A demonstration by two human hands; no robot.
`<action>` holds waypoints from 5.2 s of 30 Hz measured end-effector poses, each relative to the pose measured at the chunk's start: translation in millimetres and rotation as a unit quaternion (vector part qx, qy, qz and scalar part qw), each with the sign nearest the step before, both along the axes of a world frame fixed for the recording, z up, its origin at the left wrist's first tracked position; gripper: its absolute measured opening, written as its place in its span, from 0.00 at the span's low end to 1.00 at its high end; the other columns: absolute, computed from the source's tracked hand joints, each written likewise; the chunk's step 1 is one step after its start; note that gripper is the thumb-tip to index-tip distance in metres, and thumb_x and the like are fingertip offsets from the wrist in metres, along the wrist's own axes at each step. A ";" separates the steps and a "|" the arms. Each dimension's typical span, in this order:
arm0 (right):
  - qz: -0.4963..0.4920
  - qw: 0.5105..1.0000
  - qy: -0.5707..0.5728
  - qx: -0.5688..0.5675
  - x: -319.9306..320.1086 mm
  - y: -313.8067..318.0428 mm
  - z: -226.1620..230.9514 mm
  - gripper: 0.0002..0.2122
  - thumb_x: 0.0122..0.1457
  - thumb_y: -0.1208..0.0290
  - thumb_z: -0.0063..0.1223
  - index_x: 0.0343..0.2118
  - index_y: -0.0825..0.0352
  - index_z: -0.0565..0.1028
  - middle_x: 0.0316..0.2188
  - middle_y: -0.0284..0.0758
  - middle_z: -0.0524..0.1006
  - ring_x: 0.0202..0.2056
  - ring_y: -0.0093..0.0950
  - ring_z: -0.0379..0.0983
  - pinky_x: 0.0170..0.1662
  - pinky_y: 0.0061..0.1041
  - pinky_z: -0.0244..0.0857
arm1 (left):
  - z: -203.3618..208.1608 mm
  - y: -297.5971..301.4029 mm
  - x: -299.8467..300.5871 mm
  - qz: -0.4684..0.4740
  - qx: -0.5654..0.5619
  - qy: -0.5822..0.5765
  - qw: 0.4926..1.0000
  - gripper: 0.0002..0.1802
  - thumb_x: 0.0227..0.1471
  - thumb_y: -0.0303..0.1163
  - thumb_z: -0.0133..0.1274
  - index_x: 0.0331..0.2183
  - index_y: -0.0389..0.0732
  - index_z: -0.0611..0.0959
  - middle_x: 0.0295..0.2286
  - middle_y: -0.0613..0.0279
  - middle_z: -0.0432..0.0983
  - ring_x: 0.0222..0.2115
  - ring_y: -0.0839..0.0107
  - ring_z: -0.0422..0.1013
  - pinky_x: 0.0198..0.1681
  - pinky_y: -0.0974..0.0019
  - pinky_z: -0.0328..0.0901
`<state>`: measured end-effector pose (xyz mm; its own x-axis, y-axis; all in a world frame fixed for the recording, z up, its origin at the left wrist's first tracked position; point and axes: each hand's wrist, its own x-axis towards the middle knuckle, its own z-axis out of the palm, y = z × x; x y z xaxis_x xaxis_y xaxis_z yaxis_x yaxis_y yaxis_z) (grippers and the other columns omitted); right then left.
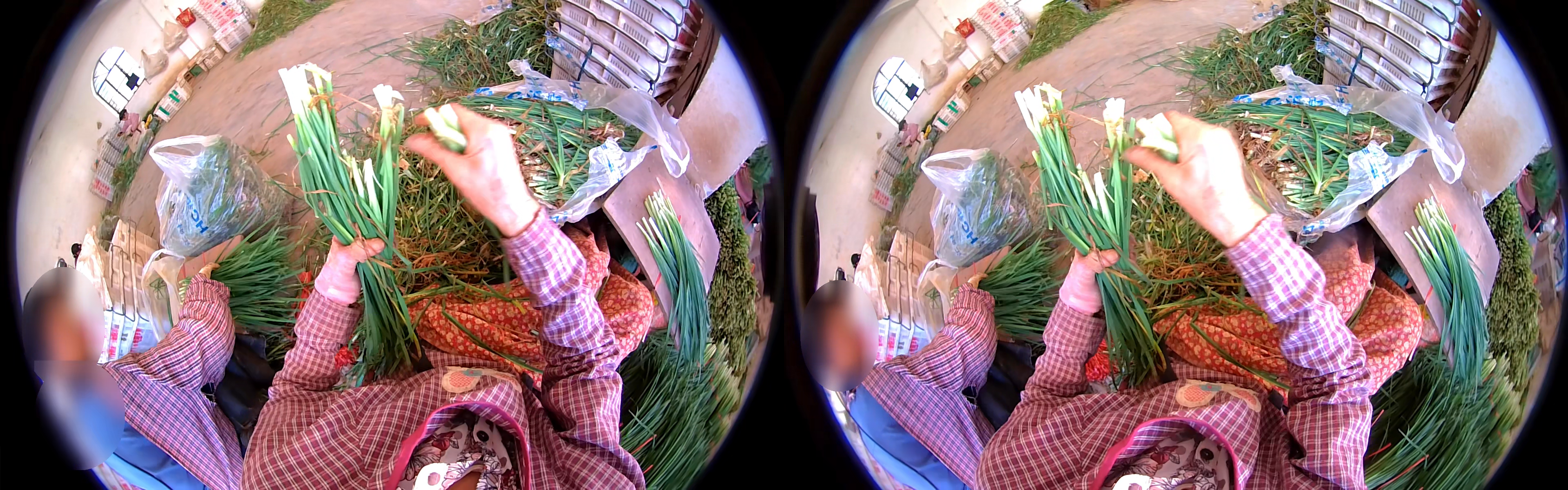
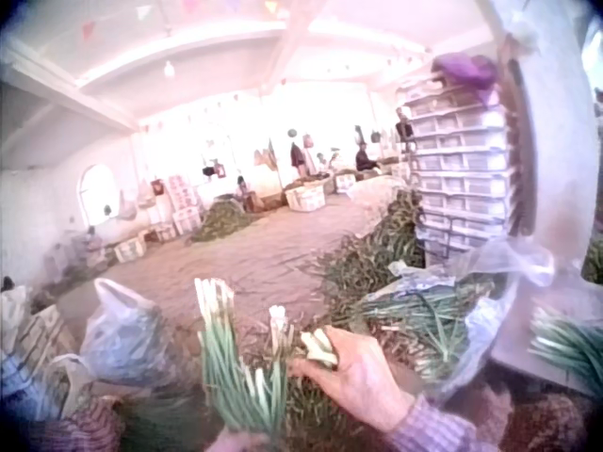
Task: The person sorts green onions by hand, removing the outer dry or damaged layers and arranging them into bunches while sitting on the floor.
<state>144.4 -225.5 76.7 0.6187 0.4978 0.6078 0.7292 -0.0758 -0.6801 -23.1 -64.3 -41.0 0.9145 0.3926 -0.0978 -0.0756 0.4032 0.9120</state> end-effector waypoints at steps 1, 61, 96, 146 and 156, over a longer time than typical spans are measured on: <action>0.024 0.999 -0.011 0.027 -1.0 5.3 -4.2 0.14 0.47 0.61 0.59 0.26 0.68 0.73 0.18 0.41 0.73 0.20 0.35 0.72 0.25 0.29 0.65 | 5.6 -4.5 1.3 0.003 0.024 0.005 1.000 0.27 0.35 0.31 0.62 0.41 0.40 0.73 0.32 0.63 0.72 0.32 0.68 0.70 0.36 0.65 0.68; -0.088 0.981 -0.165 -0.045 12.5 -22.6 39.2 0.15 0.44 0.61 0.61 0.30 0.67 0.74 0.21 0.38 0.71 0.24 0.36 0.71 0.29 0.30 0.65 | 37.0 -31.9 -0.3 0.134 0.198 -0.021 0.971 0.20 0.36 0.18 0.57 0.36 0.36 0.75 0.29 0.64 0.75 0.29 0.74 0.72 0.33 0.70 0.68; -0.134 0.986 -0.016 -0.102 44.8 -18.0 9.7 0.12 0.48 0.60 0.57 0.33 0.61 0.76 0.23 0.38 0.76 0.25 0.31 0.74 0.29 0.28 0.67 | 17.5 -13.6 -12.4 0.098 0.158 -0.038 0.982 0.24 0.35 0.27 0.60 0.40 0.39 0.74 0.31 0.67 0.73 0.29 0.75 0.70 0.32 0.71 0.66; 0.061 0.996 -0.060 -0.014 4.8 29.3 8.2 0.10 0.42 0.67 0.57 0.26 0.68 0.74 0.20 0.43 0.74 0.23 0.36 0.73 0.28 0.31 0.66 | 0.4 24.8 -30.9 -0.062 -0.024 -0.079 0.995 0.27 0.33 0.33 0.61 0.39 0.35 0.74 0.28 0.59 0.73 0.26 0.65 0.70 0.28 0.63 0.66; -0.229 0.968 -0.099 0.005 101.5 -31.8 25.4 0.10 0.48 0.67 0.57 0.33 0.62 0.76 0.24 0.33 0.77 0.24 0.23 0.75 0.28 0.22 0.71 | -5.3 34.7 -55.6 -0.067 -0.014 -0.077 0.995 0.23 0.31 0.39 0.64 0.27 0.34 0.75 0.20 0.62 0.69 0.19 0.69 0.67 0.21 0.66 0.62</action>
